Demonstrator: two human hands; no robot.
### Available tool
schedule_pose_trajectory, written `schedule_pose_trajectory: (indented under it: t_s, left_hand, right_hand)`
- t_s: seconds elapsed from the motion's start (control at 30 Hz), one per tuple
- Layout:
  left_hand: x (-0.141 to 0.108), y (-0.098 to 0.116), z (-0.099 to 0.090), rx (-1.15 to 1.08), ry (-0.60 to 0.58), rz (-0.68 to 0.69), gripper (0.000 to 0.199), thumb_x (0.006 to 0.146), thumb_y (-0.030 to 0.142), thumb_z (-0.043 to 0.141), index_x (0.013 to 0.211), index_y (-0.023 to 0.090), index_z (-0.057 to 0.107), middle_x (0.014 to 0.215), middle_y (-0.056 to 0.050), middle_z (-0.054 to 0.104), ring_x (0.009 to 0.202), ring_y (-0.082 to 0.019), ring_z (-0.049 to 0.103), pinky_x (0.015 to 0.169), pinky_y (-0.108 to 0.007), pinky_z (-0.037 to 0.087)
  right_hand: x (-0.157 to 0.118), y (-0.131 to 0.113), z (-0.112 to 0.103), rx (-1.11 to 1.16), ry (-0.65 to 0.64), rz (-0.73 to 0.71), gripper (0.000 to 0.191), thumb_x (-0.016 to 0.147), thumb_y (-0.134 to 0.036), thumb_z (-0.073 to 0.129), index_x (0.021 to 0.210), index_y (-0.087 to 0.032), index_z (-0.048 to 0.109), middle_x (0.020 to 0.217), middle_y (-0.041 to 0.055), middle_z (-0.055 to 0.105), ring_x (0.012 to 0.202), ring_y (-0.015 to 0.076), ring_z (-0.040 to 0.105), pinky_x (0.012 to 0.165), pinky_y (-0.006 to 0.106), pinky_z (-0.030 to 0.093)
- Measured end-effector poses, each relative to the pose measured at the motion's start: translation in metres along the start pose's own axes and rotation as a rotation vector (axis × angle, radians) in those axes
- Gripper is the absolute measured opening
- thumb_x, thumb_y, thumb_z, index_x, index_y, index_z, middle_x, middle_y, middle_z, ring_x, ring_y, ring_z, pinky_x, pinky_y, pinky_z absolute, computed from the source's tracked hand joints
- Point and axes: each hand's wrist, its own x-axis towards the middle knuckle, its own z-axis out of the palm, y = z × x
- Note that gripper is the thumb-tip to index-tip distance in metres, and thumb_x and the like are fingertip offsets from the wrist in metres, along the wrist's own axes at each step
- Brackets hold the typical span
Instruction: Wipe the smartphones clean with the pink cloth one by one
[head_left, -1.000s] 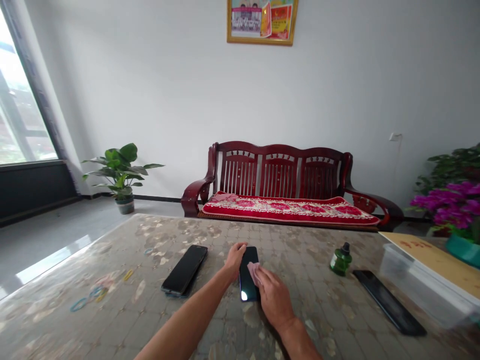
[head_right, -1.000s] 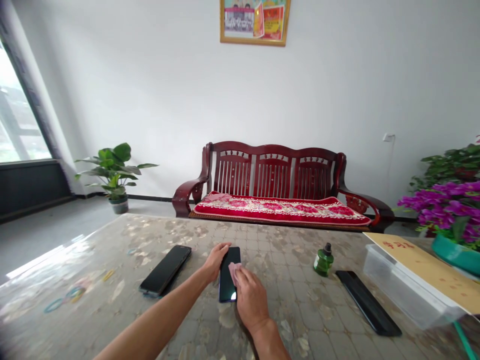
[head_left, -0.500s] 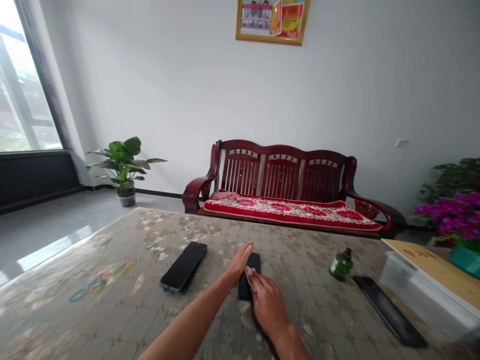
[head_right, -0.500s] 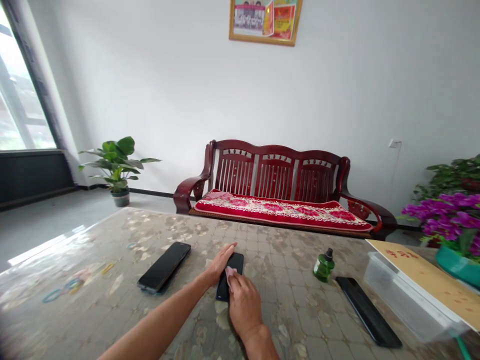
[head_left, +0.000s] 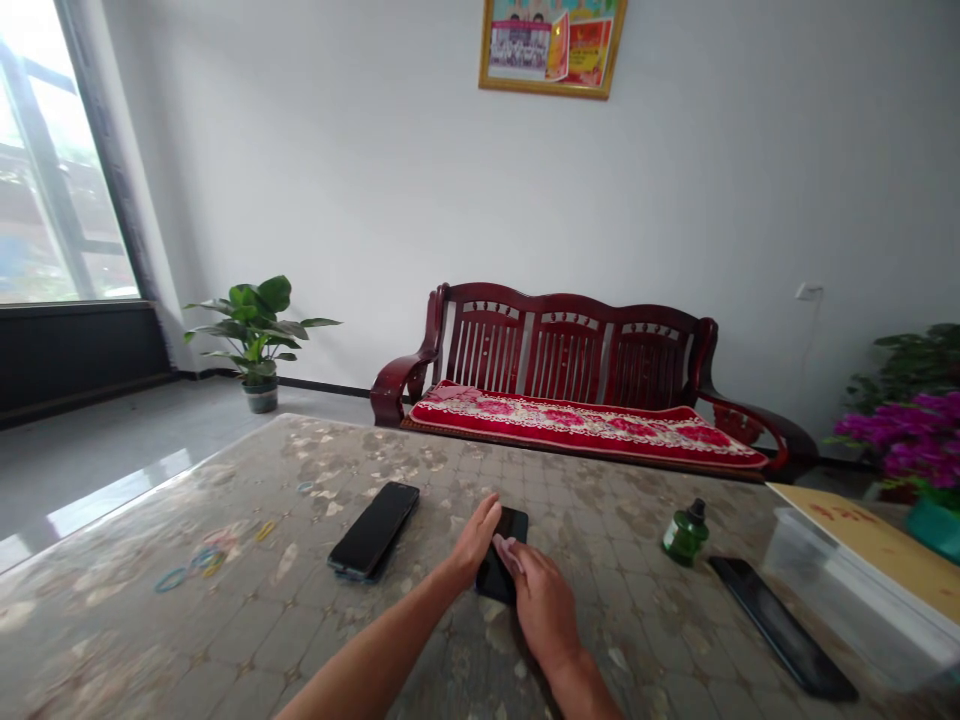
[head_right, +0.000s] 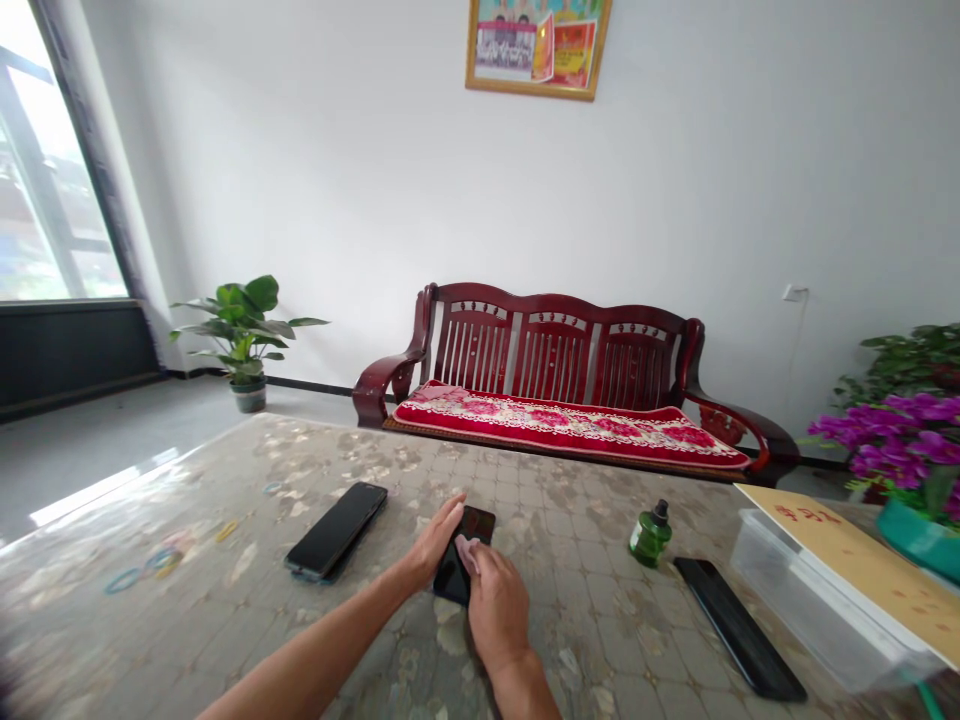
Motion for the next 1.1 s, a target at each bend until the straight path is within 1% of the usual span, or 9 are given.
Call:
schedule_pose_trajectory:
  t_s: [0.1,0.13,0.17,0.23,0.37,0.5,0.73,0.93,1.1]
  left_hand:
    - [-0.023,-0.005,-0.012,0.066,-0.028,0.015,0.040,0.084,0.025,0.052,0.122,0.015,0.061,0.128,-0.013,0.064,0.122,-0.028,0.057,0.109,-0.043,0.040]
    - [-0.031,-0.005,-0.017,0.099,-0.044,0.049,0.040,0.080,0.019,0.055,0.119,0.016,0.063,0.127,-0.012,0.063,0.122,-0.027,0.056,0.111,-0.041,0.038]
    - [-0.040,-0.005,-0.022,0.197,-0.089,0.141,0.042,0.078,0.014,0.054,0.119,0.016,0.063,0.131,-0.012,0.061,0.124,-0.025,0.054,0.111,-0.039,0.037]
    - [-0.054,-0.001,-0.031,0.350,-0.148,0.242,0.046,0.079,0.011,0.052,0.124,0.018,0.061,0.139,-0.011,0.056,0.129,-0.023,0.051,0.113,-0.037,0.036]
    - [-0.066,0.011,-0.042,0.468,-0.238,0.282,0.043,0.085,0.011,0.049,0.126,0.020,0.061,0.140,-0.009,0.056,0.131,-0.022,0.050,0.113,-0.034,0.037]
    - [-0.068,0.014,-0.045,0.482,-0.250,0.359,0.036,0.090,0.014,0.048,0.120,0.021,0.066,0.133,-0.007,0.062,0.123,-0.021,0.057,0.110,-0.033,0.041]
    - [-0.068,0.009,-0.044,0.491,-0.284,0.463,0.037,0.094,0.015,0.049,0.128,0.024,0.062,0.136,-0.004,0.061,0.128,-0.018,0.053,0.115,-0.033,0.036]
    - [-0.067,0.004,-0.042,0.608,-0.297,0.461,0.028,0.092,0.013,0.054,0.116,0.017,0.066,0.130,-0.010,0.065,0.127,-0.022,0.055,0.115,-0.032,0.035]
    - [-0.065,0.003,-0.044,0.623,-0.334,0.466,0.027,0.092,0.016,0.057,0.118,0.020,0.065,0.132,-0.009,0.063,0.128,-0.023,0.054,0.114,-0.032,0.036]
  right_hand:
    - [0.003,0.017,0.000,-0.028,0.160,0.011,0.040,0.099,-0.023,0.035,0.124,-0.022,0.066,0.124,0.0085,0.068,0.115,0.0218,0.063,0.098,0.038,0.050]
    - [0.004,0.021,0.000,-0.036,0.182,-0.014,0.041,0.099,-0.023,0.035,0.128,-0.022,0.064,0.126,0.0084,0.067,0.117,0.0217,0.062,0.100,0.039,0.049]
    - [0.005,0.023,0.000,-0.039,0.179,-0.047,0.042,0.099,-0.023,0.035,0.131,-0.023,0.062,0.126,0.0076,0.067,0.117,0.0210,0.061,0.100,0.039,0.049]
    - [0.004,0.022,0.001,-0.043,0.109,-0.121,0.042,0.099,-0.020,0.036,0.132,-0.025,0.060,0.125,0.0052,0.068,0.116,0.0195,0.062,0.100,0.038,0.049]
    - [0.000,0.006,0.001,-0.075,-0.059,-0.230,0.045,0.095,-0.012,0.038,0.131,-0.025,0.062,0.127,0.0033,0.067,0.120,0.0179,0.059,0.105,0.035,0.046]
    - [-0.005,-0.005,-0.002,-0.138,-0.136,-0.211,0.047,0.093,-0.009,0.039,0.132,-0.023,0.061,0.128,0.0045,0.067,0.120,0.0179,0.059,0.107,0.033,0.044]
    - [-0.006,-0.013,-0.007,-0.252,-0.289,-0.177,0.060,0.087,-0.003,0.035,0.141,-0.020,0.053,0.141,0.0051,0.057,0.127,0.0207,0.054,0.111,0.035,0.039]
    - [0.027,0.000,-0.006,-0.275,-0.342,-0.110,0.050,0.092,-0.015,0.037,0.138,-0.016,0.056,0.137,0.0100,0.059,0.125,0.0236,0.056,0.108,0.036,0.042]
    - [0.057,0.013,-0.002,-0.257,-0.365,-0.063,0.050,0.093,-0.014,0.032,0.137,-0.010,0.056,0.138,0.0139,0.058,0.128,0.0209,0.054,0.110,0.035,0.041]
